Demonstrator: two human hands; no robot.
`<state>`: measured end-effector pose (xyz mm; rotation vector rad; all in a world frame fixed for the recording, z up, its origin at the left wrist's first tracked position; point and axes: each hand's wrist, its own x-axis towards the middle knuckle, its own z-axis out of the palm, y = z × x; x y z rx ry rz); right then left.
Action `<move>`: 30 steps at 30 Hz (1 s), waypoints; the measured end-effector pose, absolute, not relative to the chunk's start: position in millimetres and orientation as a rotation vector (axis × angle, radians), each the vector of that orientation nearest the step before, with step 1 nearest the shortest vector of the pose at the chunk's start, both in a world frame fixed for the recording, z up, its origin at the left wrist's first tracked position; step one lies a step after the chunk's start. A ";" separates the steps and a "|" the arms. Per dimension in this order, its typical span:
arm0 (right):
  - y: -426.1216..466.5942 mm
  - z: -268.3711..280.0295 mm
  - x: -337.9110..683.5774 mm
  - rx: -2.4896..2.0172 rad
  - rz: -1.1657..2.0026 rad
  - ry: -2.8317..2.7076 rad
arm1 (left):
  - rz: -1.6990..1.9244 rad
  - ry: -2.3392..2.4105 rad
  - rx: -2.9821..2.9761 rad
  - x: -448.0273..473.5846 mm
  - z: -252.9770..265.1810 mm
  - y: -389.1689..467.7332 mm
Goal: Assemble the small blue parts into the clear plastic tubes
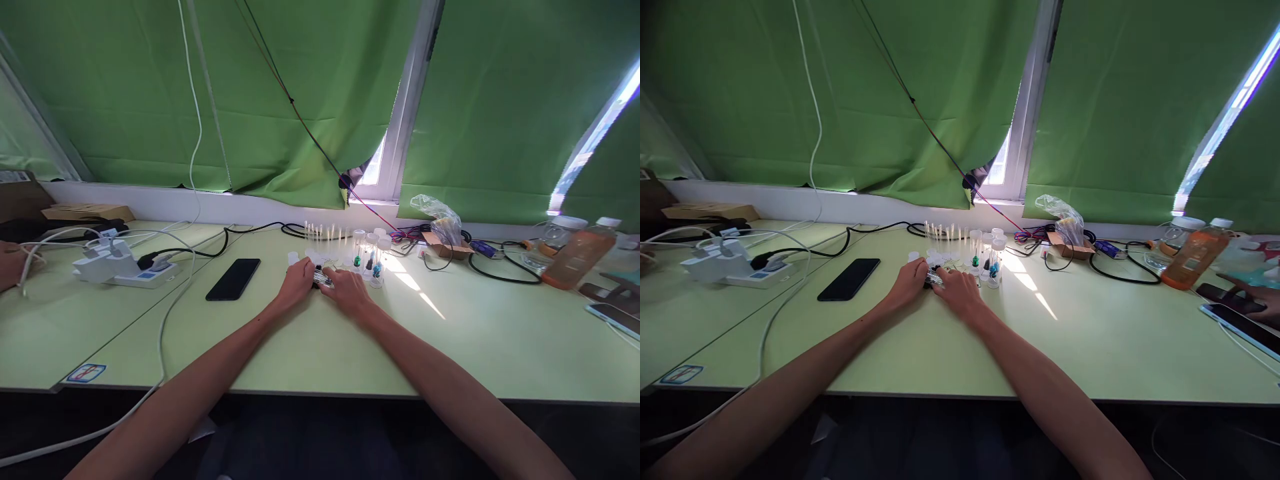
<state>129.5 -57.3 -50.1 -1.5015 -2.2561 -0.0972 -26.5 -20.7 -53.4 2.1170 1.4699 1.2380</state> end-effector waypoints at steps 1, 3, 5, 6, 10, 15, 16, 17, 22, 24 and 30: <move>-57.2 -49.9 129.5 -1.503 -0.106 -2.262 | 1.232 1.474 2.118 -26.4 -53.1 -20.6; -56.9 -49.4 129.2 -1.515 -0.121 -2.270 | 1.222 1.478 2.118 -26.3 -52.9 -20.3; -56.5 -49.0 128.8 -1.531 -0.129 -2.275 | 1.224 1.475 2.112 -26.5 -53.5 -19.9; -56.2 -49.0 128.5 -1.537 -0.132 -2.275 | 1.225 1.471 2.107 -26.6 -53.9 -19.9; -53.2 -51.7 129.9 -1.506 -0.121 -2.247 | 1.247 1.447 2.045 -26.3 -54.3 -21.9; -44.8 -58.4 139.3 -1.369 0.071 -2.124 | 1.273 1.383 1.986 -22.3 -49.7 -30.4; -42.9 -59.7 141.3 -1.338 0.147 -2.088 | 1.269 1.361 1.979 -21.3 -48.9 -32.2; -41.3 -60.9 142.9 -1.297 0.218 -2.063 | 1.268 1.339 1.974 -20.3 -48.3 -33.8; -37.7 -63.9 144.2 -1.125 0.388 -1.993 | 1.290 1.293 1.981 -18.8 -47.5 -37.5; -38.4 -63.8 142.8 -1.095 0.405 -1.990 | 1.296 1.296 1.988 -19.1 -46.8 -38.3; -41.8 -62.8 139.7 -1.086 0.412 -1.978 | 1.338 1.331 1.982 -18.0 -45.4 -40.5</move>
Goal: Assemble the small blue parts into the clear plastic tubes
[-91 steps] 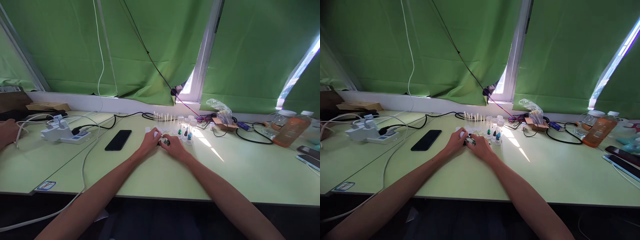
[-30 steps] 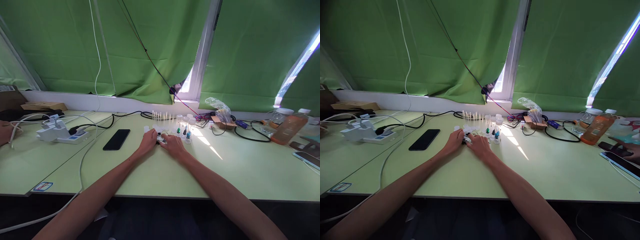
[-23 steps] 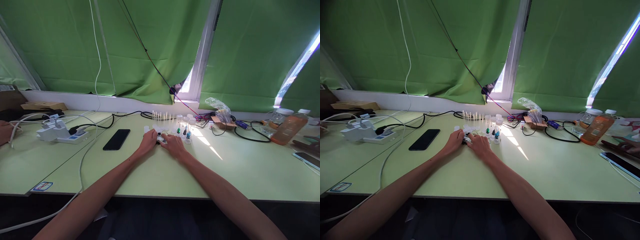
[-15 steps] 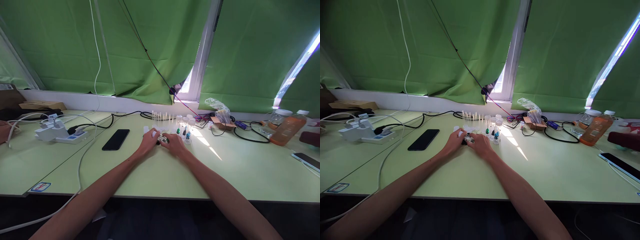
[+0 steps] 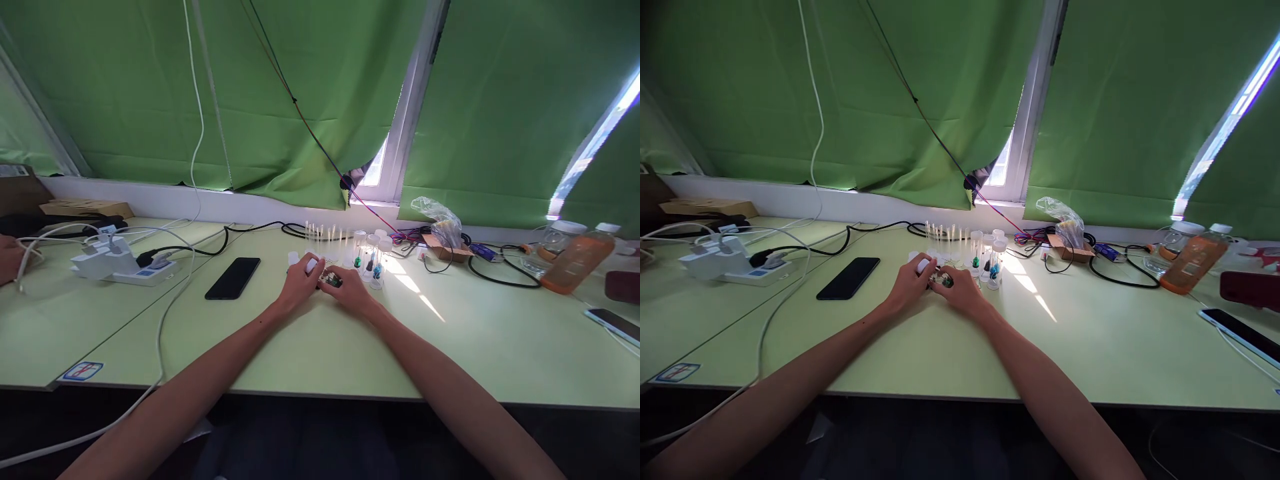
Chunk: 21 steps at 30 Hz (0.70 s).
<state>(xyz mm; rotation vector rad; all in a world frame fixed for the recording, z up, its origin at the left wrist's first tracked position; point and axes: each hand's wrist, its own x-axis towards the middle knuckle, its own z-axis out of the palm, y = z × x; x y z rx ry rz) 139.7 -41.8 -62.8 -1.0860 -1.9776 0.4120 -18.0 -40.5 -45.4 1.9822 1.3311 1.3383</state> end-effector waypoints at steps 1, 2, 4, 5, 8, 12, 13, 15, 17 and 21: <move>-42.0 -62.9 139.4 -1.085 0.408 -1.975 | 1.346 1.333 1.986 -17.7 -45.5 -40.6; -42.0 -63.2 139.1 -1.084 0.406 -1.974 | 1.353 1.332 1.989 -17.4 -45.6 -40.7; -41.7 -64.0 138.7 -1.086 0.406 -1.972 | 1.367 1.336 1.995 -16.9 -45.5 -40.8; -41.5 -64.4 138.5 -1.087 0.408 -1.971 | 1.373 1.346 1.996 -16.7 -45.2 -41.0; -41.1 -65.2 138.4 -1.075 0.416 -1.969 | 1.375 1.391 2.010 -16.2 -44.0 -42.1; -41.4 -65.0 138.6 -1.047 0.427 -1.966 | 1.381 1.430 2.055 -15.4 -42.9 -43.9; -41.3 -64.9 138.6 -1.041 0.429 -1.966 | 1.384 1.437 2.065 -15.3 -42.8 -44.1; -41.1 -64.8 138.4 -1.028 0.429 -1.966 | 1.386 1.445 2.084 -14.9 -43.0 -44.2; -41.0 -64.5 138.2 -1.012 0.426 -1.962 | 1.389 1.458 2.097 -14.5 -43.1 -44.0; -42.0 -63.1 137.8 -1.007 0.436 -1.949 | 1.393 1.495 2.108 -13.3 -43.0 -44.6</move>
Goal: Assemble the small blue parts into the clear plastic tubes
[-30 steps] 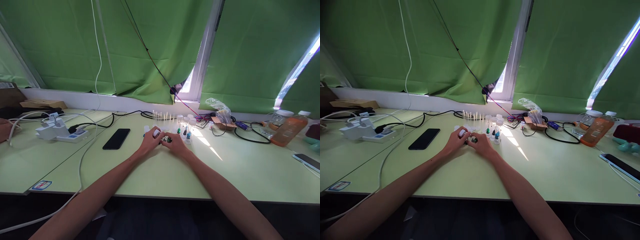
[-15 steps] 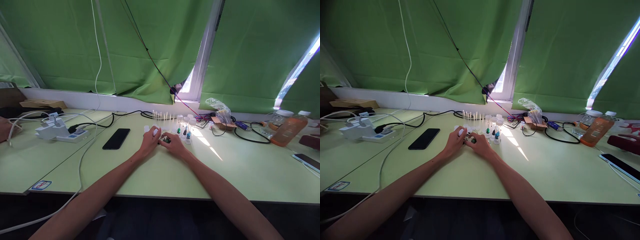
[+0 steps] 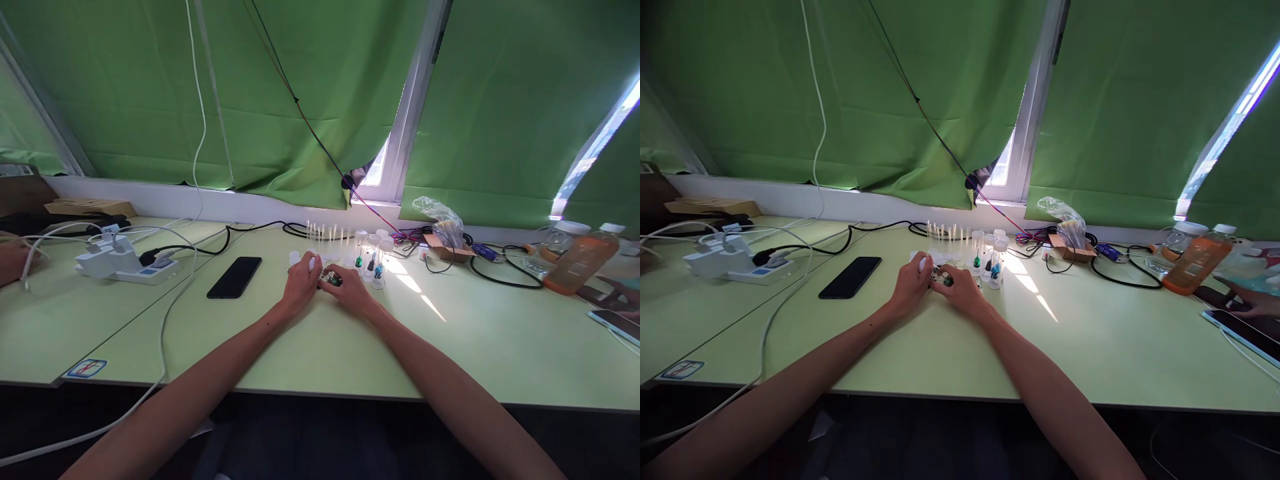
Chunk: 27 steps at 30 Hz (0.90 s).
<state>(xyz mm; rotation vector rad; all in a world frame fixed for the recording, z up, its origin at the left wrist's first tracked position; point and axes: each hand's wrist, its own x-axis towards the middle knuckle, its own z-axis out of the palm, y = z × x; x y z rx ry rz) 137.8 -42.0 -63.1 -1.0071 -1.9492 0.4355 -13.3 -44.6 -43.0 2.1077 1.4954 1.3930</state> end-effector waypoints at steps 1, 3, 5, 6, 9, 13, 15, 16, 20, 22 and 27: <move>-42.4 -62.7 137.7 -1.010 0.441 -1.944 | 1.394 1.503 2.108 -13.0 -42.8 -45.2; -42.9 -62.1 137.5 -1.004 0.461 -1.942 | 1.404 1.519 2.098 -12.3 -42.5 -46.5; -43.1 -62.0 137.1 -0.999 0.477 -1.940 | 1.417 1.529 2.084 -11.6 -42.5 -47.7; -43.1 -62.2 136.9 -0.997 0.480 -1.937 | 1.424 1.532 2.077 -11.4 -42.6 -48.1; -43.5 -62.9 135.9 -0.999 0.481 -1.924 | 1.442 1.533 2.059 -11.1 -43.3 -48.3; -44.7 -63.5 134.3 -1.011 0.477 -1.912 | 1.473 1.495 2.040 -11.1 -43.0 -47.9; -44.2 -63.4 133.9 -1.021 0.457 -1.917 | 1.487 1.475 2.028 -10.6 -42.1 -48.2; -43.6 -63.3 134.0 -1.029 0.441 -1.921 | 1.494 1.469 2.023 -10.2 -41.6 -48.5; -40.4 -62.4 135.0 -1.025 0.341 -1.955 | 1.522 1.442 2.022 -7.4 -40.4 -50.7; -40.0 -61.5 135.4 -0.979 0.274 -1.967 | 1.527 1.418 2.036 -6.2 -40.4 -51.7; -43.5 -57.9 134.0 -0.891 0.129 -1.952 | 1.529 1.313 2.043 -5.8 -42.8 -51.0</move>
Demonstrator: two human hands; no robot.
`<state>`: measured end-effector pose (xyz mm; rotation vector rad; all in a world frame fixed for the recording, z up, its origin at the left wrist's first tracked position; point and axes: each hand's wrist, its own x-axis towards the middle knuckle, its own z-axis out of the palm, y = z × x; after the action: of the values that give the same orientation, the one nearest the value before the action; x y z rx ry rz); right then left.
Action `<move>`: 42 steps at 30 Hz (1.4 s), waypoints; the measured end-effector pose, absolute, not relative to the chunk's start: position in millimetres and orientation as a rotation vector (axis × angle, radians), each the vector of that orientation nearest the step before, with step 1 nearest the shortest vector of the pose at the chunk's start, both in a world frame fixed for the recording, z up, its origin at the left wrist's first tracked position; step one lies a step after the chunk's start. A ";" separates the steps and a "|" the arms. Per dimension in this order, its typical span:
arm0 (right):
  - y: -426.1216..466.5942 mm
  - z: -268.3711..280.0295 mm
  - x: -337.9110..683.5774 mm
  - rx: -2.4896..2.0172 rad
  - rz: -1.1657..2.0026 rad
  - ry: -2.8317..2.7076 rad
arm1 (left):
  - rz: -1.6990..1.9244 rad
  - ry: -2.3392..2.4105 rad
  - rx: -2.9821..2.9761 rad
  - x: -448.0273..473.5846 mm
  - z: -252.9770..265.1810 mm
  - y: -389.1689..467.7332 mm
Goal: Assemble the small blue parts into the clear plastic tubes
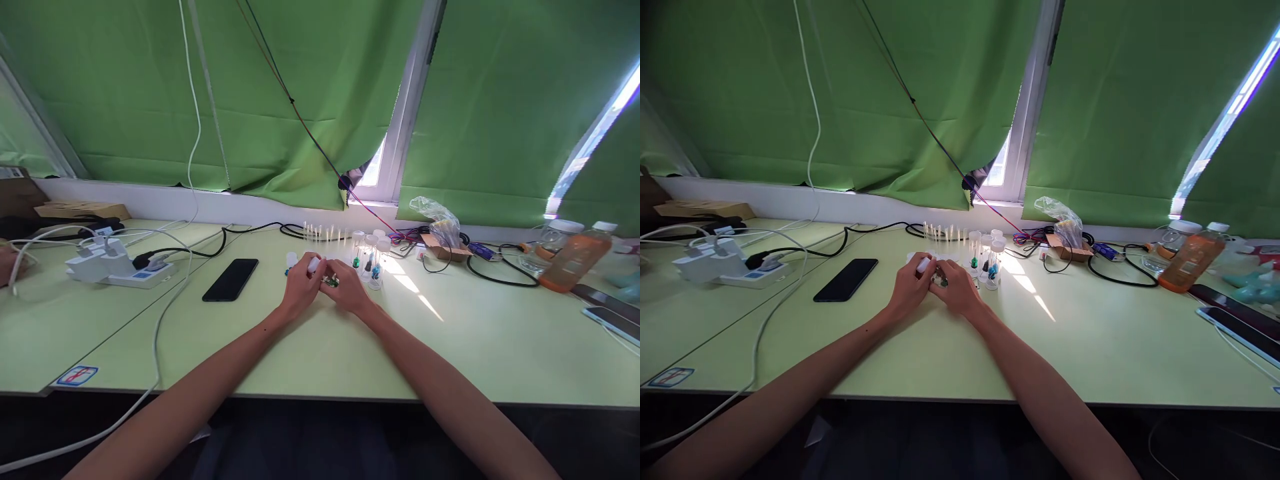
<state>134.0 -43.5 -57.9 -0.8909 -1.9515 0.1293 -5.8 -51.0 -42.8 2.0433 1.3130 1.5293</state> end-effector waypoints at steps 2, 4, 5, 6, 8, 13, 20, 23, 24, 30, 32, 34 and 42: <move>-45.2 -55.9 133.5 -0.866 0.085 -1.948 | 1.513 1.282 2.038 -6.2 -44.6 -49.3; -46.4 -53.5 134.0 -0.866 0.044 -1.921 | 1.506 1.237 2.040 -6.3 -46.4 -47.8; -46.8 -52.1 134.9 -0.880 0.025 -1.899 | 1.507 1.205 2.044 -6.1 -47.0 -47.4; -47.1 -50.5 136.2 -0.901 0.003 -1.869 | 1.511 1.171 2.044 -5.8 -47.4 -47.3; -47.2 -47.1 140.3 -0.946 -0.044 -1.810 | 1.523 1.123 2.035 -4.9 -47.8 -47.5; -44.3 -38.3 156.2 -0.974 -0.236 -1.673 | 1.527 1.169 2.054 -3.3 -51.8 -45.3; -35.5 -34.4 181.7 -0.959 -0.507 -1.495 | 1.342 1.185 2.440 -0.4 -67.5 -45.4; -31.8 -34.4 190.6 -0.966 -0.599 -1.495 | 1.084 1.125 2.648 6.6 -72.0 -52.0; -30.8 -34.4 192.7 -0.974 -0.628 -1.489 | 1.025 1.102 2.728 9.3 -73.1 -53.8; -28.1 -34.2 197.4 -1.022 -0.671 -1.483 | 0.855 0.812 3.039 20.0 -77.4 -53.0; -28.1 -34.3 197.6 -1.019 -0.677 -1.505 | 0.815 0.798 3.044 21.0 -78.8 -50.4; -27.9 -34.7 197.7 -1.005 -0.710 -1.530 | 0.767 0.818 3.039 21.8 -79.3 -48.6; -23.4 -41.1 196.1 -0.936 -0.802 -1.610 | 0.595 0.768 3.110 25.9 -77.3 -44.9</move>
<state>196.1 -23.4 -41.1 -0.9355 -1.6100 -0.8016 25.9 -44.9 -77.3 3.1102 0.7679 0.5950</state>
